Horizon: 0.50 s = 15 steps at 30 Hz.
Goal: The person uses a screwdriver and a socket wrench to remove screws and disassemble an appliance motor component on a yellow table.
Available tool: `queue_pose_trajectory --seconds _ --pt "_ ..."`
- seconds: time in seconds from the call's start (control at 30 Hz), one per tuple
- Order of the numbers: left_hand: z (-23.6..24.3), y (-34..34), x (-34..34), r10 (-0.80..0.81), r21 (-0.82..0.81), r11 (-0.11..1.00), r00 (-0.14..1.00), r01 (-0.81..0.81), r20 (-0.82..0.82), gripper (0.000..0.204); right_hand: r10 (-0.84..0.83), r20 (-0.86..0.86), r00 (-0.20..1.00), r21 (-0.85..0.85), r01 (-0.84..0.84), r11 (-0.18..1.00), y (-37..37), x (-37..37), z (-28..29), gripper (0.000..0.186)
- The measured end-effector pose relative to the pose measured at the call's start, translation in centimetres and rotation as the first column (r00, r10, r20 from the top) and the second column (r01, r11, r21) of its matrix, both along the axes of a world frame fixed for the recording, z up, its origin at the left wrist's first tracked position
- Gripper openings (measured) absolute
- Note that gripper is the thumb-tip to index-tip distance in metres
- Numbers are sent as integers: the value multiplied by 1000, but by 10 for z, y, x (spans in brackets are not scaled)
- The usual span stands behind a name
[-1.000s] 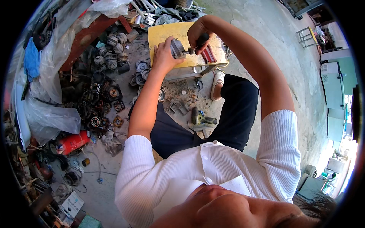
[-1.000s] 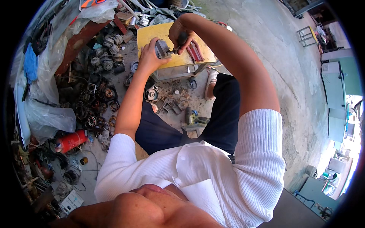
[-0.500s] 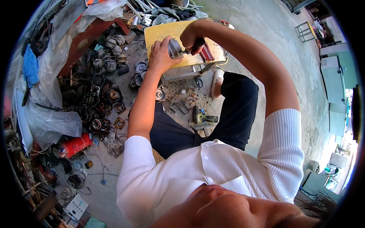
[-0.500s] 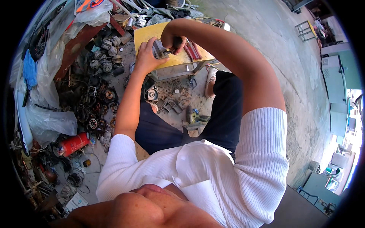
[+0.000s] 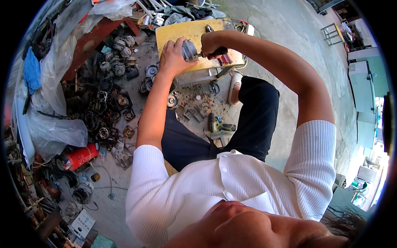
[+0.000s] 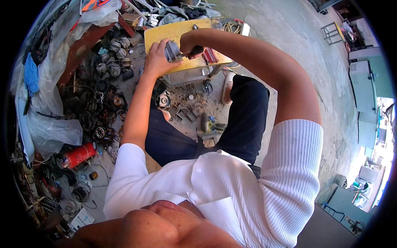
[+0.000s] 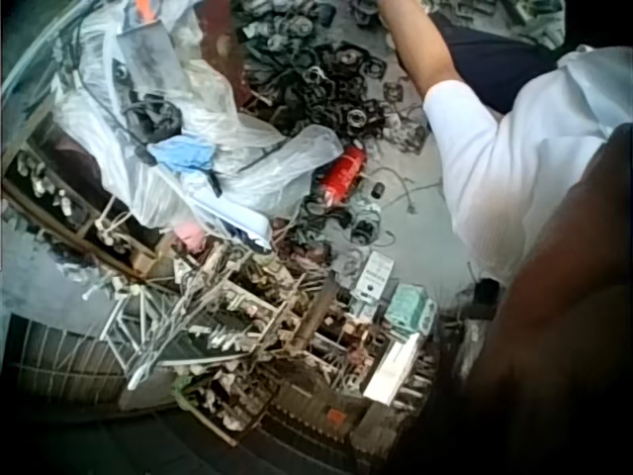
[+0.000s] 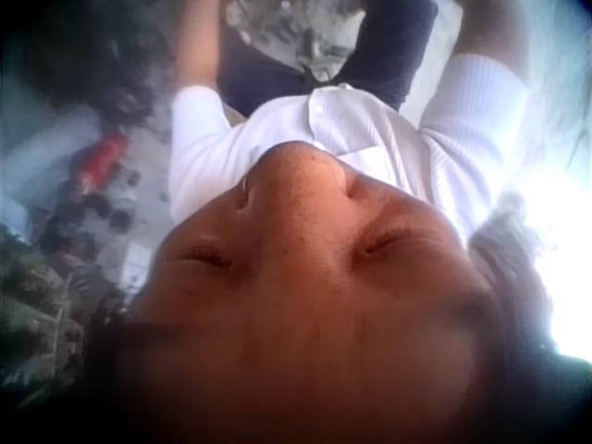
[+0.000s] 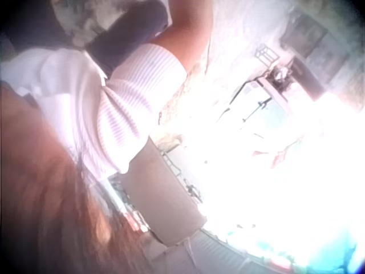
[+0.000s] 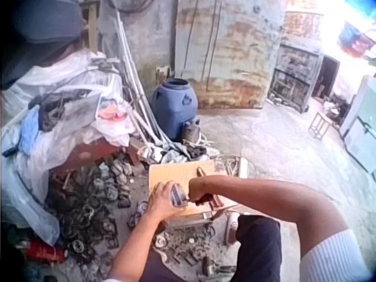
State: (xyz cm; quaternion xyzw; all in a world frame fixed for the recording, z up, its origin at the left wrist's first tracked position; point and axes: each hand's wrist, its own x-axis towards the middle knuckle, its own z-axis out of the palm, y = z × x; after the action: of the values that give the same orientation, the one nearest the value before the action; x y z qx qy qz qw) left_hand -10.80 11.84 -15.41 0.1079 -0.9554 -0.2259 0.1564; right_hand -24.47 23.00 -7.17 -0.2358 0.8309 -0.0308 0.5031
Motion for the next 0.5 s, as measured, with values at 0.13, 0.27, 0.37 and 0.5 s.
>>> queue_pose_trajectory --seconds 0.13,0.27,0.37,0.5 --pt "4 1 -2 47 22 999 997 -48 55 95 130 -176 976 -82 -146 986 10 15 7 24" --pt "5 3 -4 57 19 998 996 -58 67 95 186 -493 850 -235 -335 912 43 23 -27 21" --pt "3 0 -1 62 34 997 996 -65 68 95 -46 -566 823 -481 -284 829 66 43 -58 20" --pt "4 2 -3 49 63 997 998 -52 48 94 -477 -513 713 -812 -224 538 79 82 -96 42"
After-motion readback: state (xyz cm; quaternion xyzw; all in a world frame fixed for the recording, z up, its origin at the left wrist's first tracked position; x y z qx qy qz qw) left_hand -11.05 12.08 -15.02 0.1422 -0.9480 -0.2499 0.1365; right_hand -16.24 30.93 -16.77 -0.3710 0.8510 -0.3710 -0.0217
